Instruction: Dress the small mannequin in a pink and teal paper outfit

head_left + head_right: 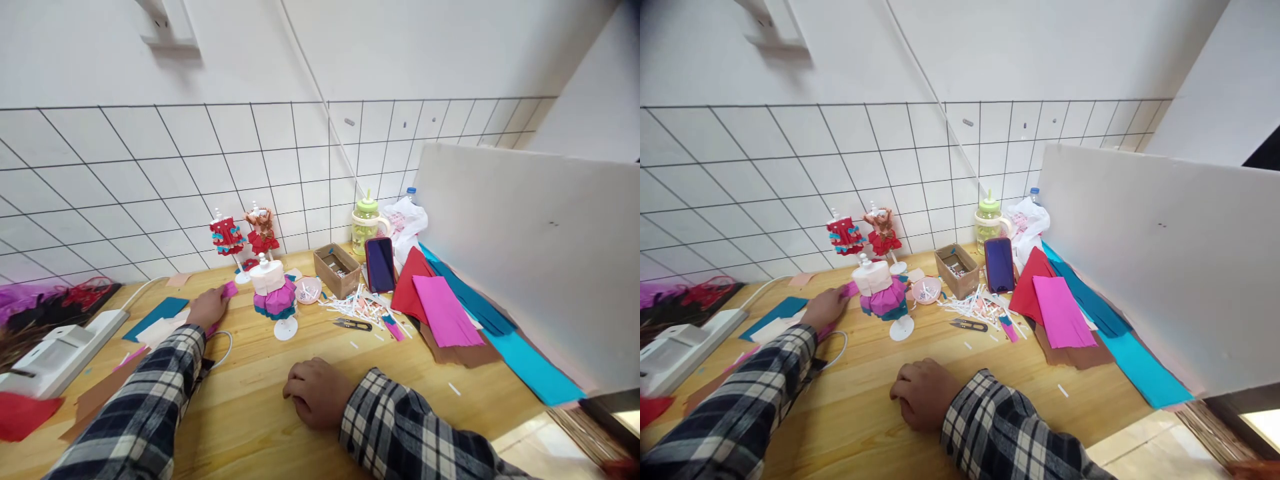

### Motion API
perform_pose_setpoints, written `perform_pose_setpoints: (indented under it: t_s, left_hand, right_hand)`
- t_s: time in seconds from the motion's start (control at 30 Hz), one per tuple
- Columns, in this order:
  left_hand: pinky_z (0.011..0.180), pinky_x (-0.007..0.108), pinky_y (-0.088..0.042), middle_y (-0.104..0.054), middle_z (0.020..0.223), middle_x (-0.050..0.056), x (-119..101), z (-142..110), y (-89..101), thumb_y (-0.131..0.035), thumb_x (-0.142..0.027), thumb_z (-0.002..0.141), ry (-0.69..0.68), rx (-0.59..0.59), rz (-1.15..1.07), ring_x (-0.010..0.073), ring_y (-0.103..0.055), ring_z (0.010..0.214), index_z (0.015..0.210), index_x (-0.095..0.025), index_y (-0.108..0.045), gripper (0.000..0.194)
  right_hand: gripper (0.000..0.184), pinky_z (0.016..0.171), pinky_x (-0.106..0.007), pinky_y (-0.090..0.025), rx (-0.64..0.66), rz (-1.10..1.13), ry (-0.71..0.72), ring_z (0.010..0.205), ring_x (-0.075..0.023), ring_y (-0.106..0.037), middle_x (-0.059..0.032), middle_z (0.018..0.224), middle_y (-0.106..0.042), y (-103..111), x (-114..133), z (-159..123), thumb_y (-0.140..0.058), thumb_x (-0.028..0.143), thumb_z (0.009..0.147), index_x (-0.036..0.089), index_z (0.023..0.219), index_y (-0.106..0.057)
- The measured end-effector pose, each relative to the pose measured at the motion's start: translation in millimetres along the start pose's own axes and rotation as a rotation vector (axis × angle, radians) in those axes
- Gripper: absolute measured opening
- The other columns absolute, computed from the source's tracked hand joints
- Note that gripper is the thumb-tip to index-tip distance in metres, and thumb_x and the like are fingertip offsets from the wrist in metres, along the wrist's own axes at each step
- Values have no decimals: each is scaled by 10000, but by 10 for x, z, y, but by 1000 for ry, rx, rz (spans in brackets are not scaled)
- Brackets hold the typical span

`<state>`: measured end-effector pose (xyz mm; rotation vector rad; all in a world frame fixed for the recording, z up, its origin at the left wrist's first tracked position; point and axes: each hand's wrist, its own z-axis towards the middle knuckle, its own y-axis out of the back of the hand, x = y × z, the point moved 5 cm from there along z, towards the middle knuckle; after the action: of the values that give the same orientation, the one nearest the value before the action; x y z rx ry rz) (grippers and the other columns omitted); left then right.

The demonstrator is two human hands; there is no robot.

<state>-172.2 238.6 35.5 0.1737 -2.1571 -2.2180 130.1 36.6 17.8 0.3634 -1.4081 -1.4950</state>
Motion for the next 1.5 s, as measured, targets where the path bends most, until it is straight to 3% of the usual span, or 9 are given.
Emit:
perform_pose_setpoints:
  t_s: [0.17, 0.33, 0.4, 0.5, 0.6, 0.7, 0.8, 1.07, 1.5]
  left_hand:
    - [869, 433, -439, -715, 1019, 203, -5, -73, 147, -527, -332, 737, 66, -23, -85, 363, -631, 1007, 864, -155, -706, 282]
    - [791, 331, -478, -721, 1029, 126, -218, -519, 294, -462, -415, 818, 71, -110, -301, 273, -660, 944, 955, -181, -652, 331]
    - [741, 279, -492, -733, 919, 66, -411, -821, 246, -462, -443, 833, 22, -101, -405, 213, -674, 847, 931, -193, -625, 314]
    - [625, 269, -488, -700, 760, 33, -683, -1320, 74, -495, -552, 827, -3, -109, -522, 196, -655, 698, 883, -201, -590, 368]
    - [698, 297, -500, -710, 853, 52, -843, -1708, -102, -629, -545, 755, -23, -109, -875, 216, -657, 778, 956, -207, -603, 395]
    - [697, 308, -483, -693, 793, 43, -908, -1905, -179, -662, -507, 733, -40, -55, -956, 224, -637, 754, 817, -218, -620, 303]
    - [637, 299, -454, -655, 699, 24, -920, -1986, -166, -655, -522, 732, -22, -63, -947, 216, -597, 677, 709, -225, -595, 304]
    - [706, 294, -469, -702, 769, 40, -970, -2059, -315, -551, -534, 835, -108, 25, -979, 222, -622, 738, 794, -225, -688, 340]
    - [760, 319, -479, -684, 781, 60, -904, -1998, -339, -395, -595, 896, -94, -2, -1069, 248, -606, 765, 760, -223, -693, 496]
  right_hand:
    - [182, 771, -302, -380, -13, 3, -23, 879, -168, -567, -16, 985, -622, -3, -20, 0, -520, 202, 838, 233, 991, -612]
    - [213, 792, -304, -395, -30, 41, -27, 911, -177, -573, -27, 989, -623, -48, -47, -14, -521, 181, 822, 225, 1006, -618]
    - [229, 805, -309, -404, -38, 51, -32, 926, -184, -570, -32, 994, -627, -59, -52, -34, -524, 176, 817, 223, 1021, -616]
    - [249, 837, -321, -414, -47, 48, -24, 950, -191, -554, -27, 1020, -631, -48, -26, -82, -536, 181, 809, 236, 1041, -610]
    - [266, 907, -348, -410, -63, 29, -78, 1022, -203, -536, -30, 1132, -620, -12, -20, -104, -527, 211, 848, 262, 1098, -602]
    - [440, 1030, -430, -353, -87, -19, -214, 1216, -271, -457, -74, 1381, -506, 17, -87, -35, -551, 380, 888, 292, 1317, -505]
    - [668, 1074, -502, -302, -79, -72, -299, 1319, -331, -373, -116, 1493, -395, 2, -166, 126, -530, 544, 882, 301, 1473, -334]
    - [538, 1036, -551, -301, -73, -142, -378, 1338, -340, -350, -113, 1480, -421, -110, -320, 484, -430, 537, 937, 303, 1421, -433]
    - [481, 1025, -557, -309, -128, -178, -425, 1312, -331, -389, -93, 1488, -425, -178, -656, 1019, -382, 488, 977, 308, 1418, -441]
